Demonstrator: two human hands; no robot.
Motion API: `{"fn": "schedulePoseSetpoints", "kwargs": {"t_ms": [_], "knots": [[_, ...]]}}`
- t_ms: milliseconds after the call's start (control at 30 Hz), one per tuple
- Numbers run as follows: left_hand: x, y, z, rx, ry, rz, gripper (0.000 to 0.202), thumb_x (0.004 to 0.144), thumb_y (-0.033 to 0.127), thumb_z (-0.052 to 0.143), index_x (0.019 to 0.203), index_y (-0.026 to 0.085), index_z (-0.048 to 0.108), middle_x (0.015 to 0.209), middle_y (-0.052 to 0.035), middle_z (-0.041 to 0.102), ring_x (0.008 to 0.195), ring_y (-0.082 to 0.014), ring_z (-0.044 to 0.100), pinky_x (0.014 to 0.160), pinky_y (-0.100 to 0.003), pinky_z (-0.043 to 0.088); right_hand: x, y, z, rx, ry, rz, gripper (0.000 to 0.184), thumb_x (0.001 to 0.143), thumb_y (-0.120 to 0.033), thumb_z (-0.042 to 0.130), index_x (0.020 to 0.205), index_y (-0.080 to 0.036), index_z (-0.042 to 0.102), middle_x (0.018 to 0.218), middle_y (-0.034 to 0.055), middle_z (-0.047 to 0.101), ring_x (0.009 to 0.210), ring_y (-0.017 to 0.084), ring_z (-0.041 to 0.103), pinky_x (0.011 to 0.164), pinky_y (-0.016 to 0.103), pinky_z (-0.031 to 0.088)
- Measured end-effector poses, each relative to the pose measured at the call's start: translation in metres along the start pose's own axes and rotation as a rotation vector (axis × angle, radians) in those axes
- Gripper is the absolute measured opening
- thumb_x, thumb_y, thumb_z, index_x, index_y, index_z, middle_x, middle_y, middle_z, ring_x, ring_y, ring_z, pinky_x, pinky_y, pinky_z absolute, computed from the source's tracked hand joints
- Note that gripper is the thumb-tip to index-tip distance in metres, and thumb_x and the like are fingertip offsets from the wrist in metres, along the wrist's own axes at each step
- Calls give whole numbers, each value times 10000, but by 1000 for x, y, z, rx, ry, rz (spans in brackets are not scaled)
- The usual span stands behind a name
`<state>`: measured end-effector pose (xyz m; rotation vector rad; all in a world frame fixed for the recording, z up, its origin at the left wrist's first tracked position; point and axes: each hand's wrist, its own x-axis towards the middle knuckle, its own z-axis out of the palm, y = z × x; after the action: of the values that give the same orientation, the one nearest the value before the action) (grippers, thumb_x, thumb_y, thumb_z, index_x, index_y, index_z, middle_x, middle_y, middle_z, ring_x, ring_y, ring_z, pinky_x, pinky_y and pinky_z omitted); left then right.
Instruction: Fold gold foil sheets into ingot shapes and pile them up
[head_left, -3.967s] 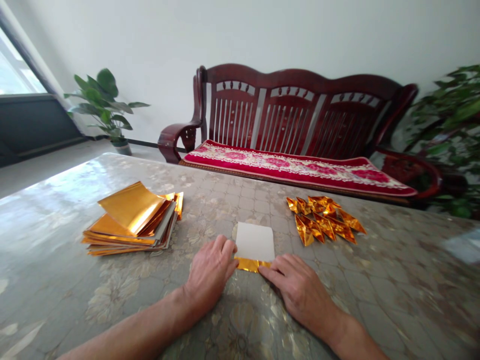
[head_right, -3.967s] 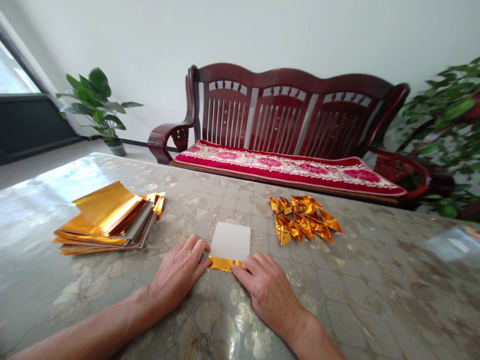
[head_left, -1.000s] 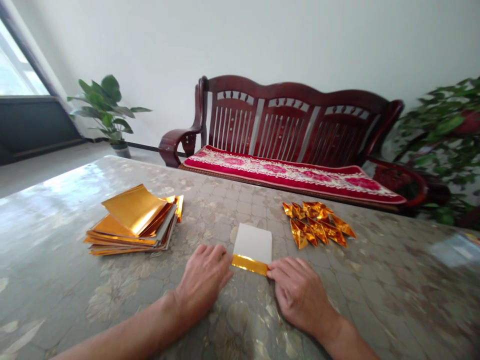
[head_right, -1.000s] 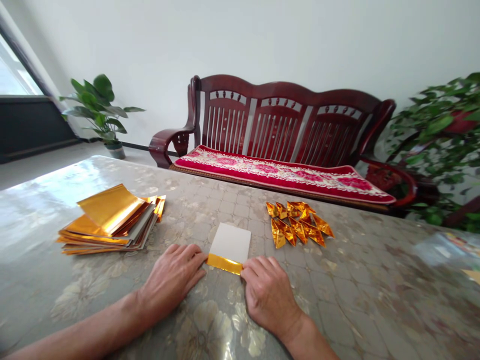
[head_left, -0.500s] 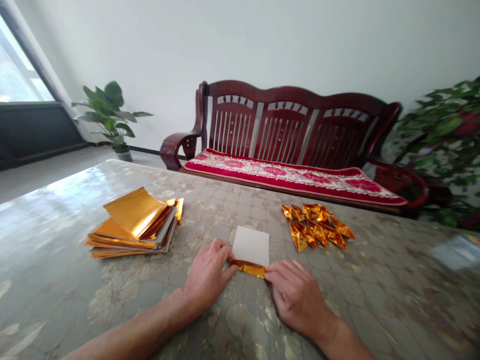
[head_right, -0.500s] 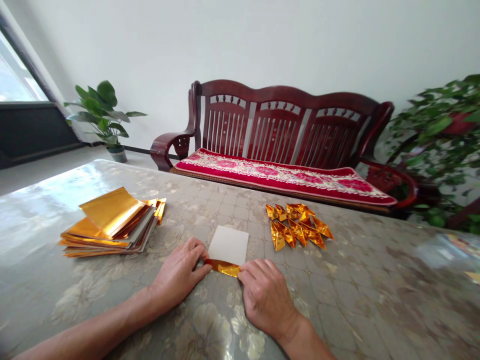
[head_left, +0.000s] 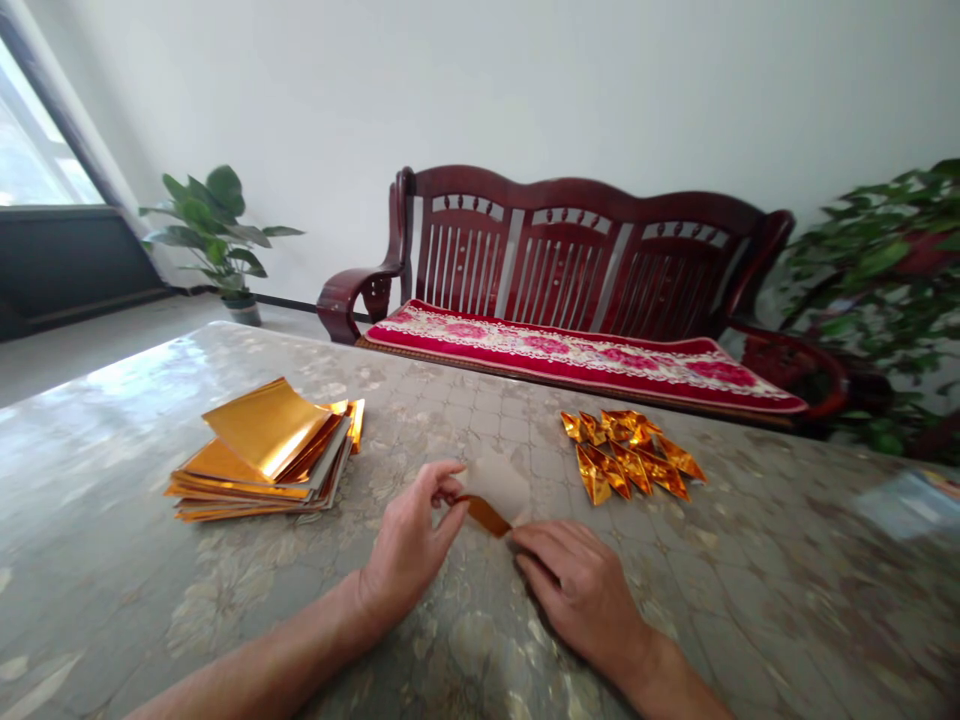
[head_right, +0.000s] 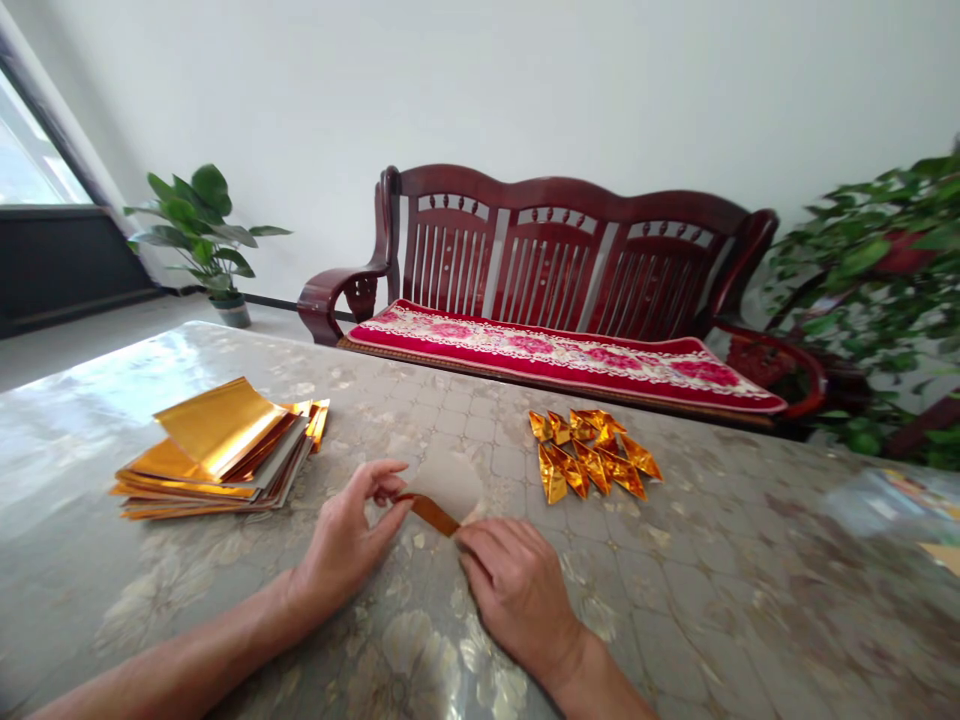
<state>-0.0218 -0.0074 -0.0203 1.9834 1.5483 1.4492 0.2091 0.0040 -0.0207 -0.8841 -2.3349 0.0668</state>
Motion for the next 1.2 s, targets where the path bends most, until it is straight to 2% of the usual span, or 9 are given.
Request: {"fn": "schedulePoseSetpoints", "kwargs": {"t_ms": [133, 267, 467, 600, 667, 800, 933, 1033, 1200], "knots": [[-3, 9, -16, 304, -128, 523, 298, 961, 127, 485, 1242, 224, 509, 935, -40, 706, 816, -174, 624, 772, -325, 431, -2, -2, -7, 10, 157, 7, 347, 916, -183, 601, 1260, -210, 559, 916, 45, 722, 828, 193, 668, 780, 334, 499], [-9, 24, -17, 430, -246, 654, 356, 999, 179, 450, 1355, 183, 453, 891, -40, 708, 791, -185, 598, 722, -341, 391, -2, -6, -7, 9, 90, -37, 502, 910, -236, 629, 1385, -211, 468, 886, 41, 719, 773, 192, 669, 721, 330, 506], [-17, 30, -5, 401, -344, 664, 301, 1005, 181, 442, 1300, 185, 503, 858, -25, 690, 768, -181, 565, 708, -342, 354, -1, -7, -5, -29, 61, -82, 429, 949, -221, 588, 1368, -185, 498, 893, 61, 728, 760, 188, 663, 704, 319, 482], [-17, 26, -2, 309, -347, 590, 222, 997, 158, 450, 1188, 198, 556, 876, -16, 688, 793, -172, 557, 733, -336, 355, -2, -5, -5, -59, 33, -82, 239, 963, -219, 542, 1167, -200, 666, 764, 42, 695, 684, 177, 635, 648, 299, 454], [-14, 23, -2, 292, -341, 541, 166, 992, 171, 467, 1098, 202, 591, 888, -19, 688, 835, -175, 565, 760, -336, 361, -2, -3, -4, -1, 29, -13, 197, 964, -242, 548, 1062, -226, 719, 748, 37, 688, 692, 169, 638, 648, 282, 464], [-4, 15, -6, 365, -359, 421, 191, 1011, 259, 466, 960, 225, 647, 894, -23, 687, 903, -190, 570, 805, -347, 358, -4, 5, 2, 286, 8, 198, 164, 948, -257, 588, 1016, -264, 738, 854, 21, 731, 785, 161, 685, 718, 263, 529], [1, 5, -5, 430, -407, 334, 230, 1011, 323, 478, 898, 239, 660, 846, -9, 679, 855, -191, 561, 780, -347, 346, -4, 10, 7, 434, -4, 308, 154, 930, -240, 594, 970, -258, 742, 898, 11, 741, 824, 166, 704, 763, 274, 557], [2, 1, -3, 505, -439, 329, 243, 1008, 328, 485, 871, 232, 660, 802, -13, 661, 808, -191, 547, 750, -347, 332, -3, 11, 6, 311, -1, 320, 205, 886, -203, 615, 1054, -261, 717, 938, 20, 710, 853, 180, 686, 772, 295, 559], [-1, 4, -2, 608, -468, 398, 229, 1006, 277, 479, 845, 221, 632, 797, -22, 626, 796, -202, 517, 733, -351, 313, -4, 7, -3, -5, 57, 243, 495, 776, -124, 650, 1255, -245, 625, 1002, 59, 629, 927, 224, 631, 809, 359, 547]]}}
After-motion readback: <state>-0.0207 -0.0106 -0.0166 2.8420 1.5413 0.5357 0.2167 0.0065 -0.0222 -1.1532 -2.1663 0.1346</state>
